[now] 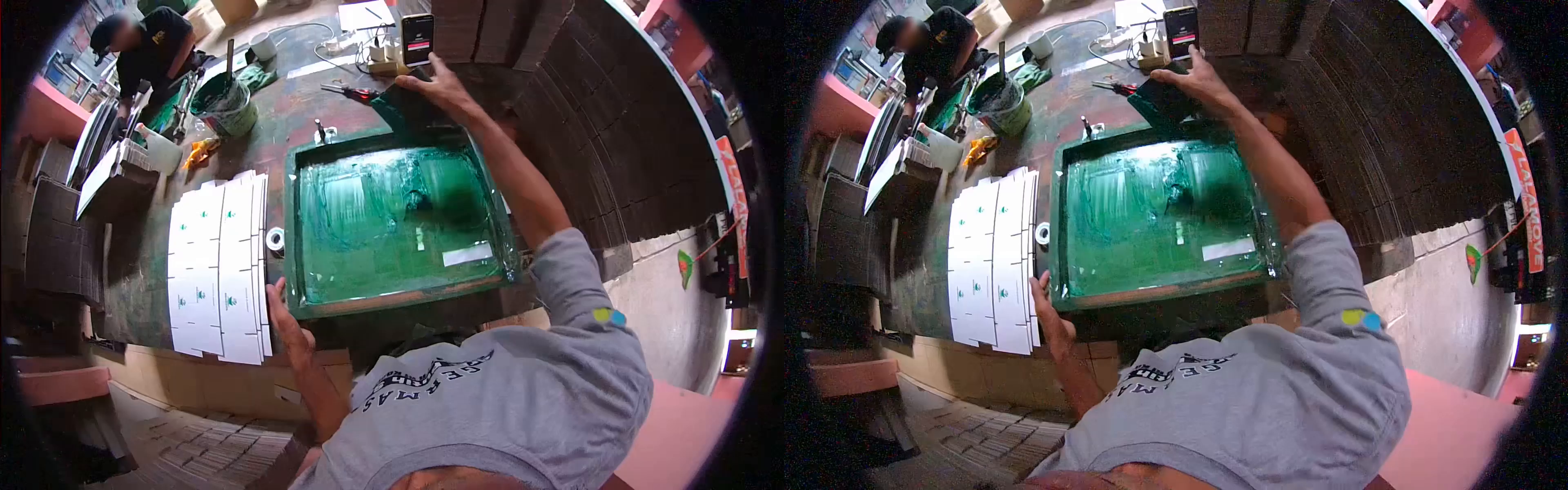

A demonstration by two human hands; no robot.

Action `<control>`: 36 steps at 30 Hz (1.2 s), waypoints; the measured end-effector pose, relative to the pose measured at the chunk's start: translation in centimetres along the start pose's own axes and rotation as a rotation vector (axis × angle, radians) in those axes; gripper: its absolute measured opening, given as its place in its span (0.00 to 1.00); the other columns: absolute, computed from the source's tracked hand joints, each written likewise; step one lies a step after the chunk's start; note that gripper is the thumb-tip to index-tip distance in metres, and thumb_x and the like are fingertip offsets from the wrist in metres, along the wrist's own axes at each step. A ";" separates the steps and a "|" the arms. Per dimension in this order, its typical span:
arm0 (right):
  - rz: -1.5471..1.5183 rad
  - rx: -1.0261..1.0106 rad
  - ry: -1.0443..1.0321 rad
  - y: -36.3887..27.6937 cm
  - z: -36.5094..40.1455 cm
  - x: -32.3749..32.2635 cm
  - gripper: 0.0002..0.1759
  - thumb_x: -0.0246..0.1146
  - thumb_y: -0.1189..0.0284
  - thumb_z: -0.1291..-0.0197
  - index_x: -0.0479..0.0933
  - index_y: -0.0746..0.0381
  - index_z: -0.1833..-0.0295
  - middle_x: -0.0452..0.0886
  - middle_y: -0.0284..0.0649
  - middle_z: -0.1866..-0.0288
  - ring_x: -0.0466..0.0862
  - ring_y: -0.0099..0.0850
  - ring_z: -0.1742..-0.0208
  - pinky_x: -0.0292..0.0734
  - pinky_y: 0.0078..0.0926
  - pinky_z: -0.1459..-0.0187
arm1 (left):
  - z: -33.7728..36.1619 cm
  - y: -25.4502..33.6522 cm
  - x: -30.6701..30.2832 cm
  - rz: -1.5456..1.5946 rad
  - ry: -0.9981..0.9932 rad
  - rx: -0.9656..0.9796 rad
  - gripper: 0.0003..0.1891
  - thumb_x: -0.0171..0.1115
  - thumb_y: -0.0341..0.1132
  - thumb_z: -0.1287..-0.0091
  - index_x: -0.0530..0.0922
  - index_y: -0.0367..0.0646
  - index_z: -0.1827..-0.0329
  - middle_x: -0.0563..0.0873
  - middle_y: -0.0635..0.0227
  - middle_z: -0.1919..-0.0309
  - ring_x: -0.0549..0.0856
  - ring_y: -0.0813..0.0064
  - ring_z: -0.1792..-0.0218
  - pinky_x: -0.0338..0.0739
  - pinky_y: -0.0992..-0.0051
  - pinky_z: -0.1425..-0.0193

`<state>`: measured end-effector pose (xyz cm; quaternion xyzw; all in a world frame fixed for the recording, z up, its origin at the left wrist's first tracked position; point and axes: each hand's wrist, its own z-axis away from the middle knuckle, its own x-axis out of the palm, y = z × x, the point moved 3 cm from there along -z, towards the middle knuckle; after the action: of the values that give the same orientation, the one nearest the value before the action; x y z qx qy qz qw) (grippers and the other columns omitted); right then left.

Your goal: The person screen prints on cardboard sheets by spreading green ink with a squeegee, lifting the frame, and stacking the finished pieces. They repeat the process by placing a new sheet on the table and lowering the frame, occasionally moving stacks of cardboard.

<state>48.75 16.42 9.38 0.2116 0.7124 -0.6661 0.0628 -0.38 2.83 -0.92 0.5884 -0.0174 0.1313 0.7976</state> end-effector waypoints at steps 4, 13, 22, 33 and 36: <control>0.176 0.041 0.389 5.7 -5.8 0.3 0.68 0.76 0.33 0.61 0.60 0.72 0.27 0.74 0.59 0.36 0.77 0.44 0.35 0.74 0.38 0.35 | -0.9 -1.7 -1.0 0.008 -0.031 0.017 0.32 0.43 0.57 0.20 0.74 0.34 0.36 0.83 0.60 0.46 0.82 0.68 0.47 0.76 0.68 0.40; 0.052 0.115 0.360 10.1 -9.9 -0.5 0.54 0.78 0.39 0.58 0.73 0.70 0.36 0.81 0.50 0.44 0.84 0.36 0.46 0.79 0.32 0.44 | -0.9 -2.5 -0.8 0.083 -0.037 -0.029 0.31 0.45 0.58 0.21 0.75 0.35 0.37 0.84 0.62 0.48 0.82 0.69 0.47 0.76 0.67 0.40; 0.092 0.059 0.388 8.6 -9.6 -0.3 0.54 0.78 0.40 0.57 0.72 0.72 0.36 0.80 0.53 0.43 0.83 0.39 0.44 0.78 0.34 0.43 | -1.1 -2.8 -0.7 0.063 0.011 -0.030 0.31 0.48 0.58 0.22 0.77 0.35 0.39 0.84 0.63 0.50 0.82 0.69 0.49 0.76 0.68 0.41; 0.135 -0.032 0.318 5.8 -5.1 -2.2 0.57 0.74 0.34 0.56 0.72 0.70 0.34 0.78 0.58 0.38 0.79 0.48 0.36 0.75 0.42 0.36 | -1.3 -2.4 -0.9 0.051 -0.031 -0.034 0.31 0.43 0.57 0.20 0.77 0.36 0.38 0.83 0.61 0.46 0.82 0.68 0.46 0.75 0.68 0.40; -0.107 0.057 0.263 3.7 -1.1 -4.3 0.49 0.72 0.35 0.52 0.76 0.63 0.37 0.81 0.54 0.41 0.81 0.45 0.39 0.79 0.41 0.42 | 0.2 1.5 0.8 -0.098 0.000 0.023 0.31 0.40 0.58 0.20 0.76 0.37 0.37 0.82 0.58 0.42 0.82 0.65 0.44 0.75 0.68 0.37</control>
<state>54.27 16.65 7.65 0.2603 0.7054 -0.6552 -0.0726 0.04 3.20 0.68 0.5978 0.0129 0.0924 0.7962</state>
